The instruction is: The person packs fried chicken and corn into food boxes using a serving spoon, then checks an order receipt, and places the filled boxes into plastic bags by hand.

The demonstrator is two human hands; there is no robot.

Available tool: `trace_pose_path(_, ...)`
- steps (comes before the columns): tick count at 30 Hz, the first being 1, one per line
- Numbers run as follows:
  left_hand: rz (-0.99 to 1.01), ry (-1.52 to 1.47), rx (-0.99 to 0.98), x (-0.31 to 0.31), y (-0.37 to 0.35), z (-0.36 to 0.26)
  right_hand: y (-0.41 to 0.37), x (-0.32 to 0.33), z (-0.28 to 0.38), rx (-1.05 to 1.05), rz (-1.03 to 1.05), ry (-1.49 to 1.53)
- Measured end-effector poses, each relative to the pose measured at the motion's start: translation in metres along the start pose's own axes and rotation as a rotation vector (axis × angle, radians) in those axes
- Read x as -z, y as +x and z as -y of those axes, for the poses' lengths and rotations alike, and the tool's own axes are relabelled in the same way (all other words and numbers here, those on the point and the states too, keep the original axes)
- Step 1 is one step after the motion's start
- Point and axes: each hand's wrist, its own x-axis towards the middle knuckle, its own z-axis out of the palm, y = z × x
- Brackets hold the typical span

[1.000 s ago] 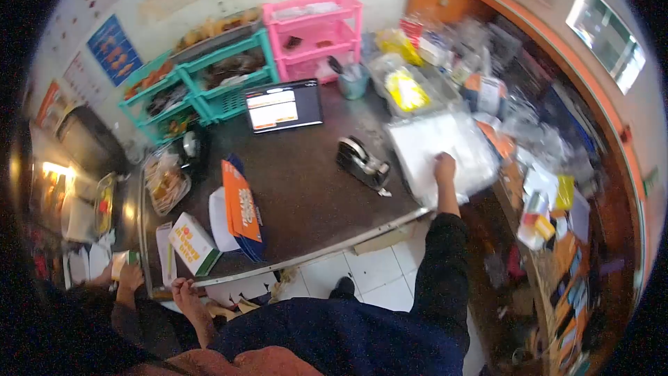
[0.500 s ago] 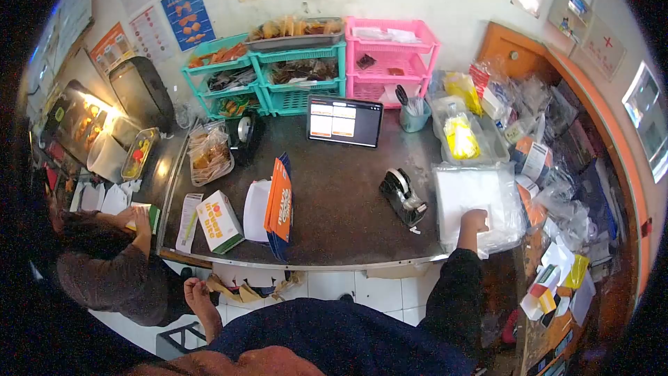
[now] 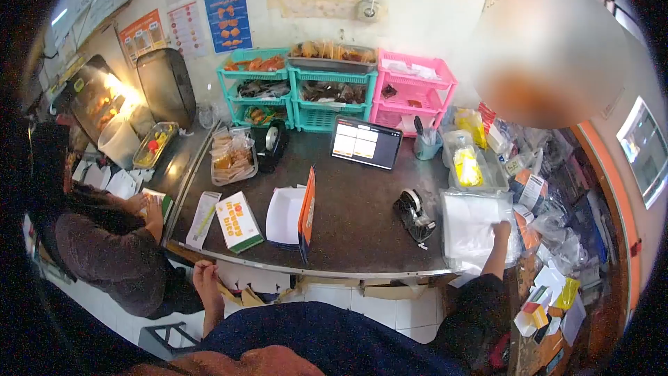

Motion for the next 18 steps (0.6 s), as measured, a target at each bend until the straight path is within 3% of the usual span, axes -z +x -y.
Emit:
trace_pose_path(1, 0.022, 0.025, -0.007, 0.002, 0.006, -0.002, 0.016, 0.004, 0.001, -0.112, -0.108, 0.277)
trace_pose_path(2, 0.043, 0.049, -0.013, 0.003, 0.012, -0.004, -0.027, 0.087, 0.078, -0.102, -0.165, 0.340)
trace_pose_path(3, 0.083, -0.010, -0.011, 0.006, 0.021, 0.000, -0.017, 0.106, 0.088, 0.027, -0.221, 0.458)
trace_pose_path(5, 0.200, 0.125, -0.109, 0.004, 0.034, -0.006, -0.082, 0.202, 0.190, 0.302, -0.410, 0.451)
trace_pose_path(6, 0.260, 0.192, -0.158, -0.001, 0.041, -0.010, -0.109, 0.233, 0.229, 0.432, -0.389, 0.662)
trace_pose_path(7, 0.309, 0.166, -0.089, -0.009, 0.047, -0.014, -0.142, 0.265, 0.271, 0.399, -0.254, 0.791)
trace_pose_path(10, 0.655, 0.176, -0.147, -0.033, 0.068, -0.013, -0.267, 0.344, 0.387, 0.414, 0.167, 1.049)
trace_pose_path(12, 0.921, 0.332, -0.155, -0.053, 0.079, -0.025, -0.308, 0.362, 0.423, 0.675, 0.431, 1.049)
trace_pose_path(15, 1.170, 0.384, -0.260, -0.084, 0.075, -0.035, -0.342, 0.383, 0.475, 0.730, 0.637, 1.269)
trace_pose_path(16, 1.229, 0.375, -0.300, -0.094, 0.072, -0.036, -0.344, 0.387, 0.489, 0.739, 0.745, 1.406)
trace_pose_path(18, 1.202, 0.247, -0.618, -0.114, 0.068, -0.055, -0.346, 0.379, 0.514, 0.642, 0.841, 1.636)
